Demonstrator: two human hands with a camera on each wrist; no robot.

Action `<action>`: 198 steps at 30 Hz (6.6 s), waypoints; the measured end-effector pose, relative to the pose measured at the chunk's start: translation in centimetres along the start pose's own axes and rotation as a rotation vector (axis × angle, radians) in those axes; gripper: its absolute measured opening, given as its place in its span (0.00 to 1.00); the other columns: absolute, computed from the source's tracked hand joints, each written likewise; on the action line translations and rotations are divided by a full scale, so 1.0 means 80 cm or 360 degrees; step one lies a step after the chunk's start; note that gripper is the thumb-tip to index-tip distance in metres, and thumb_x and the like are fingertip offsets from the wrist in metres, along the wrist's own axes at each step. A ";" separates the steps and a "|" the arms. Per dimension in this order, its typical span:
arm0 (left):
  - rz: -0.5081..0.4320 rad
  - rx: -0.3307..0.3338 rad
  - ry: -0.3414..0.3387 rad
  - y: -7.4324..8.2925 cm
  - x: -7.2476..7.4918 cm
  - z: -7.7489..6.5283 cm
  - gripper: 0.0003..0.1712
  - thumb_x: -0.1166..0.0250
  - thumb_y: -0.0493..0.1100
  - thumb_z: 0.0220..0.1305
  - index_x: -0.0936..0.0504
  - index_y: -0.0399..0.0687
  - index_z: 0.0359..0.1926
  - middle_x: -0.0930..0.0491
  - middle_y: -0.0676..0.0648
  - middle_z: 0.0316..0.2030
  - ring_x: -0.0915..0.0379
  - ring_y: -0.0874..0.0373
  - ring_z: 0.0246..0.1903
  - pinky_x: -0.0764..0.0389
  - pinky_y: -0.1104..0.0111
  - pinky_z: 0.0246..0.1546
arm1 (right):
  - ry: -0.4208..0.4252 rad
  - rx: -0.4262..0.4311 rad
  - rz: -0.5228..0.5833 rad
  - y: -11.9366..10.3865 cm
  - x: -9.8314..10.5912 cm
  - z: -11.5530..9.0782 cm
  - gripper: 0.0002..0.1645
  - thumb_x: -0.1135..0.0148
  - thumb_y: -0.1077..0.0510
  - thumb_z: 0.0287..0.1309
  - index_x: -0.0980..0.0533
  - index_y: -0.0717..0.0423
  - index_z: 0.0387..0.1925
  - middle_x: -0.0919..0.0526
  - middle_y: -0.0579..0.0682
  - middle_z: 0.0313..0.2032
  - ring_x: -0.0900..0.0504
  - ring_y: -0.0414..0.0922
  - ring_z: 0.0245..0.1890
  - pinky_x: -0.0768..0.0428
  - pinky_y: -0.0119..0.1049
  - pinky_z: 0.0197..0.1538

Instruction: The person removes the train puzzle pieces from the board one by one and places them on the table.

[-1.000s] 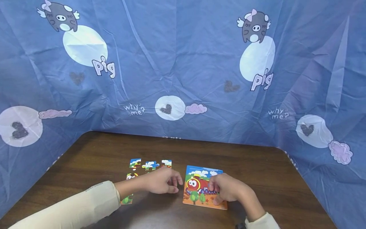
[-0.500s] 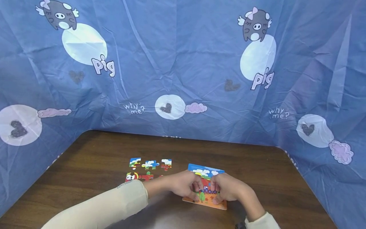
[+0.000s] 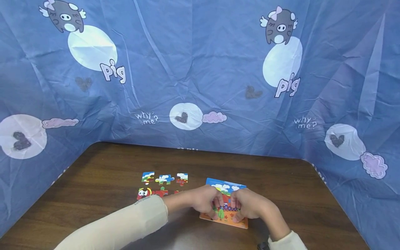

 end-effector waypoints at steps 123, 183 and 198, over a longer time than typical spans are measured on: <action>-0.0510 0.0103 0.0317 -0.156 0.056 -0.214 0.06 0.31 0.29 0.60 0.17 0.41 0.35 0.20 0.52 0.29 0.25 0.61 0.29 0.23 0.72 0.31 | -0.0031 -0.0044 0.0053 0.002 -0.003 0.000 0.21 0.18 0.59 0.46 0.26 0.53 0.33 0.24 0.50 0.30 0.28 0.47 0.32 0.28 0.40 0.35; -0.0171 -0.0203 0.0061 0.021 0.012 0.001 0.01 0.30 0.37 0.66 0.14 0.45 0.38 0.18 0.59 0.30 0.26 0.72 0.31 0.25 0.79 0.36 | 0.0221 -0.0206 -0.0163 0.043 0.042 -0.022 0.41 0.14 0.56 0.38 0.22 0.61 0.57 0.20 0.52 0.46 0.21 0.48 0.42 0.19 0.47 0.46; -0.0183 -0.0015 -0.0026 0.027 -0.009 0.038 0.13 0.22 0.40 0.57 0.16 0.47 0.41 0.20 0.57 0.33 0.27 0.70 0.33 0.25 0.79 0.40 | 0.0252 -0.0233 -0.0142 0.047 0.037 -0.016 0.43 0.14 0.59 0.35 0.22 0.66 0.56 0.19 0.53 0.50 0.19 0.49 0.44 0.19 0.50 0.50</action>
Point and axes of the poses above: each hand's wrist, its own z-axis towards the middle knuckle, its own x-axis out of the back of the hand, y = z × x, the point moved 8 cm from there along z, towards the middle knuckle
